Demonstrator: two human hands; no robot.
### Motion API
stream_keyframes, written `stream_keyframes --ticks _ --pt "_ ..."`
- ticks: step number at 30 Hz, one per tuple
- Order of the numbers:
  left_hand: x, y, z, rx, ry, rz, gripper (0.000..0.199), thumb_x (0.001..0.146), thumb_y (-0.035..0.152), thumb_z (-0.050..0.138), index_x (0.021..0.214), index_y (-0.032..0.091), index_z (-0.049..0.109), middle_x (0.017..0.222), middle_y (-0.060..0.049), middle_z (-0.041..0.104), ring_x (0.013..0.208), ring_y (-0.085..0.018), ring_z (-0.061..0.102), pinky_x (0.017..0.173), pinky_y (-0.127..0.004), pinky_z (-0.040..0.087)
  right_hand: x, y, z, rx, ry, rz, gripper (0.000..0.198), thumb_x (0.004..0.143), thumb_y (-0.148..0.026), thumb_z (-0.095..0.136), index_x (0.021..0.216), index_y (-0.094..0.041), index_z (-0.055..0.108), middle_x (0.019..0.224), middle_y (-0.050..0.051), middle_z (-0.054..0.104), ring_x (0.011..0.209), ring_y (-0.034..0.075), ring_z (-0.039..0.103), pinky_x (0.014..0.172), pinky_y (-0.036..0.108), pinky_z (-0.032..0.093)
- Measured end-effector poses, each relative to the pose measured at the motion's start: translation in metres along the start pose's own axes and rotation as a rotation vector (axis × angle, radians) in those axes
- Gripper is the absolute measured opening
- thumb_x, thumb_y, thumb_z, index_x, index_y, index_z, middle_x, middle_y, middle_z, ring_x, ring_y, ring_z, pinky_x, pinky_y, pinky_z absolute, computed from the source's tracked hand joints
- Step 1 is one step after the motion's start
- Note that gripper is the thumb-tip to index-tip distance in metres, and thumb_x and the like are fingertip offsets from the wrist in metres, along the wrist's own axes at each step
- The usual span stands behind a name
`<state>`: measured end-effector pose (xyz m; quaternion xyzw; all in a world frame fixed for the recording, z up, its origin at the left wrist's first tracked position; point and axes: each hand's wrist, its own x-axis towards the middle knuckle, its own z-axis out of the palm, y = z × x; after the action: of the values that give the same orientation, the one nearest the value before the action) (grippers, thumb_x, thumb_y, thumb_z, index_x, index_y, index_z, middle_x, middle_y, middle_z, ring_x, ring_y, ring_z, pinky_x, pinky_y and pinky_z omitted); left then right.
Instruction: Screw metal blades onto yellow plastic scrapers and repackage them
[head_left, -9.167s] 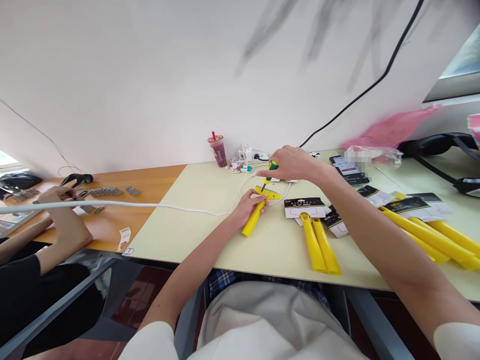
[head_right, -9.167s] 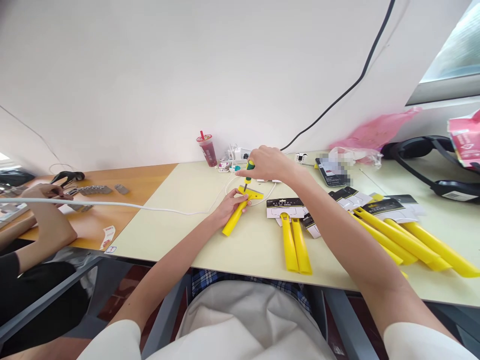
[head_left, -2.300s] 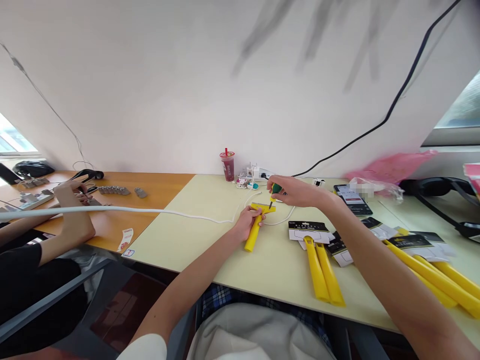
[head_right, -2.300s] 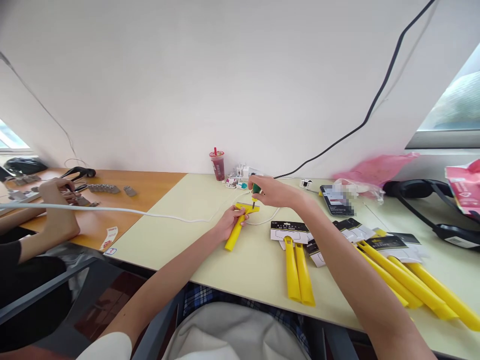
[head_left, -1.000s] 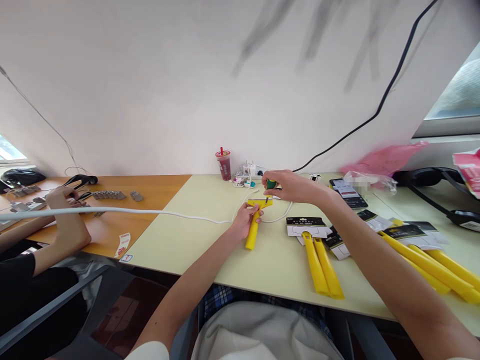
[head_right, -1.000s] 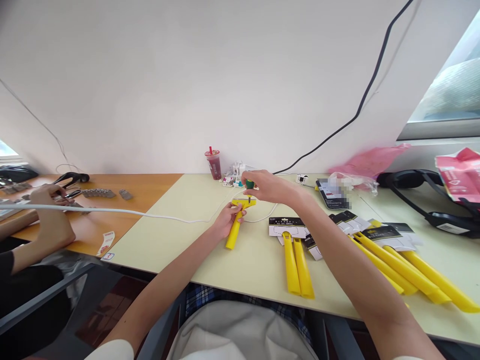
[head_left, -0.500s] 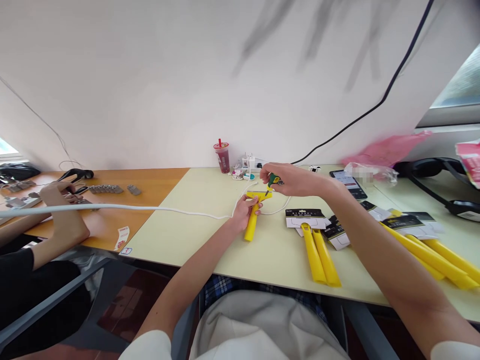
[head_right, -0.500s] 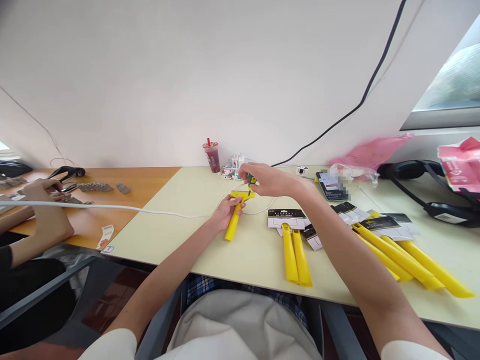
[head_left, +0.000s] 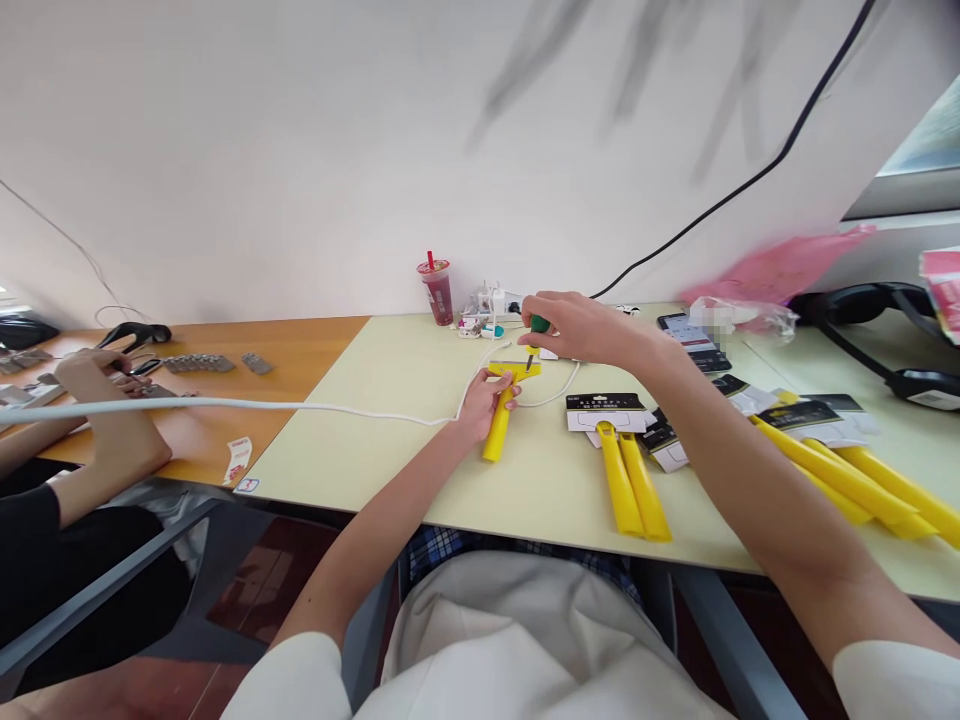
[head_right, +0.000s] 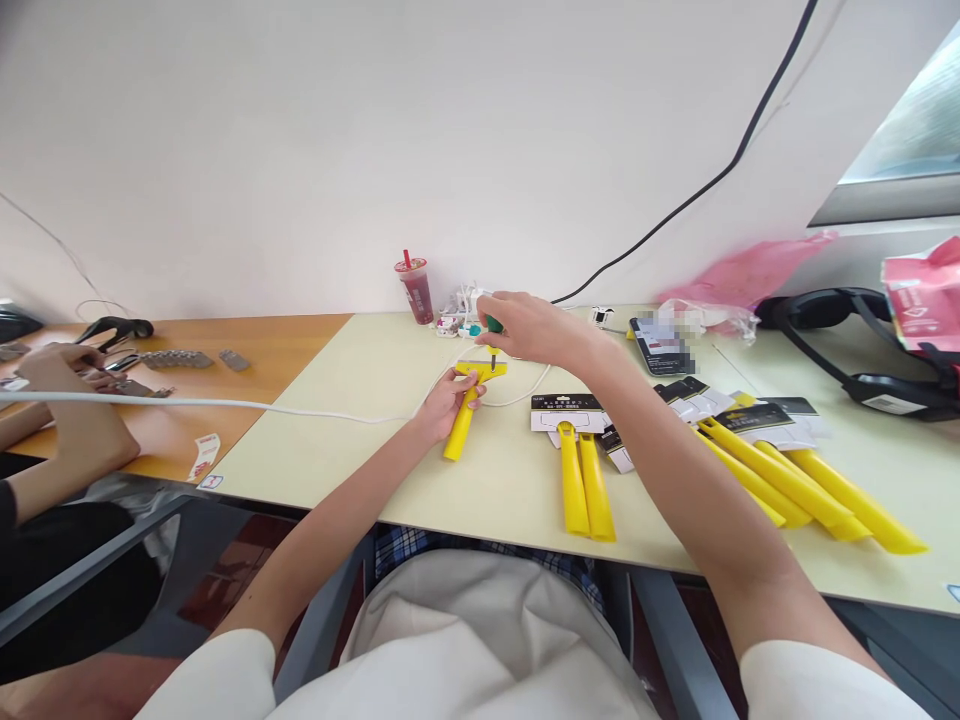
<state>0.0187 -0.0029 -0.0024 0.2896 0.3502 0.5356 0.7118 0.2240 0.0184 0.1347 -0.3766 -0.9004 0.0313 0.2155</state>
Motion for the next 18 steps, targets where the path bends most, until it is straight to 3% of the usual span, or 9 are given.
stream_keyframes --ticks 7,14,18 --pt "-0.0003 0.0024 -0.0002 0.004 -0.033 -0.025 0.046 0.086 0.008 0.090 0.103 0.022 0.050 0.107 -0.008 0.076 0.069 -0.009 0.063 0.055 -0.020 0.037 -0.0011 0.0021 -0.0003 0.152 -0.045 -0.053 0.017 0.098 -0.034 0.063 0.114 -0.027 0.064 0.121 0.011 0.078 0.098 0.031 0.069 0.085 0.041 0.048" --pt "-0.0026 0.0014 0.0019 0.011 -0.056 -0.014 0.044 0.089 0.009 0.089 0.103 0.022 0.049 0.102 -0.008 0.074 0.069 -0.010 0.063 0.055 -0.020 0.036 0.0048 -0.0019 0.0001 0.011 0.023 0.075 0.034 0.104 -0.055 0.065 0.118 -0.024 0.063 0.102 0.012 0.076 0.091 0.033 0.068 0.082 0.042 0.046" --pt "-0.0029 -0.0031 0.0027 0.019 -0.045 -0.018 0.045 0.088 0.009 0.090 0.101 0.022 0.050 0.101 -0.005 0.072 0.068 -0.010 0.062 0.055 -0.020 0.036 0.0023 0.0061 0.0040 0.053 0.027 0.113 0.035 0.105 -0.055 0.064 0.122 -0.026 0.058 0.112 0.014 0.074 0.092 0.032 0.066 0.084 0.045 0.050"
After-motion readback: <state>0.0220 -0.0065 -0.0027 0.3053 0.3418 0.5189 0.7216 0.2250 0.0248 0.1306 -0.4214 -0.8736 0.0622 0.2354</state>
